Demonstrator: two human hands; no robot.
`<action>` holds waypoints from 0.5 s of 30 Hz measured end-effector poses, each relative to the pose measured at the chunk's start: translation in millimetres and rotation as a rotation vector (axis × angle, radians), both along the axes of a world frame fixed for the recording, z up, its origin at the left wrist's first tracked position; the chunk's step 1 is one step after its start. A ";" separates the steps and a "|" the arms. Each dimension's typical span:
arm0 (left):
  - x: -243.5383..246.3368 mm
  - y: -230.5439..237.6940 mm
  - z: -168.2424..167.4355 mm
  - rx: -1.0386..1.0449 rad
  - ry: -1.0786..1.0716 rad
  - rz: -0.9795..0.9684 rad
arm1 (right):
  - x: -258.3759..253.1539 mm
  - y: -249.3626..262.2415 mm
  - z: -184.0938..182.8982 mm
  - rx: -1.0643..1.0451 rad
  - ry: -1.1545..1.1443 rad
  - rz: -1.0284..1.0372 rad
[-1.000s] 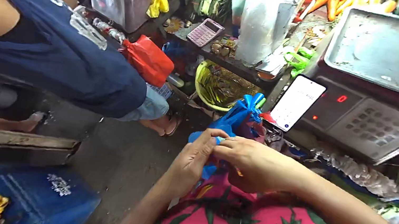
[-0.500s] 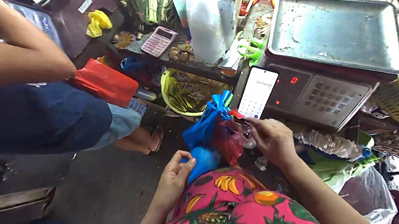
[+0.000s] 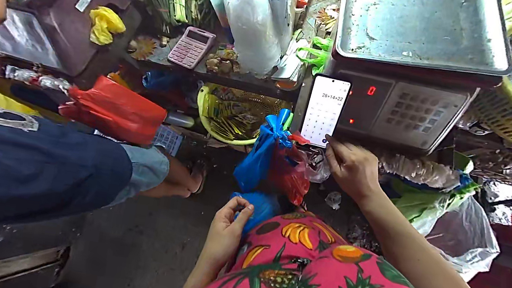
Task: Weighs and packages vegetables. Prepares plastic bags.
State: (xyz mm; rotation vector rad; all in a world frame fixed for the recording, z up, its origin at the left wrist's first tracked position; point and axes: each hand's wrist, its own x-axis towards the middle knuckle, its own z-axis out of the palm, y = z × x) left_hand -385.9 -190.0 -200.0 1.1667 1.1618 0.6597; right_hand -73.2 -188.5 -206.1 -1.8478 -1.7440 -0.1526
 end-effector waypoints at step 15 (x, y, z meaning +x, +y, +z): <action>55.7 26.7 202.9 0.674 -0.366 -0.458 | -82.2 24.0 86.6 -0.087 0.543 0.810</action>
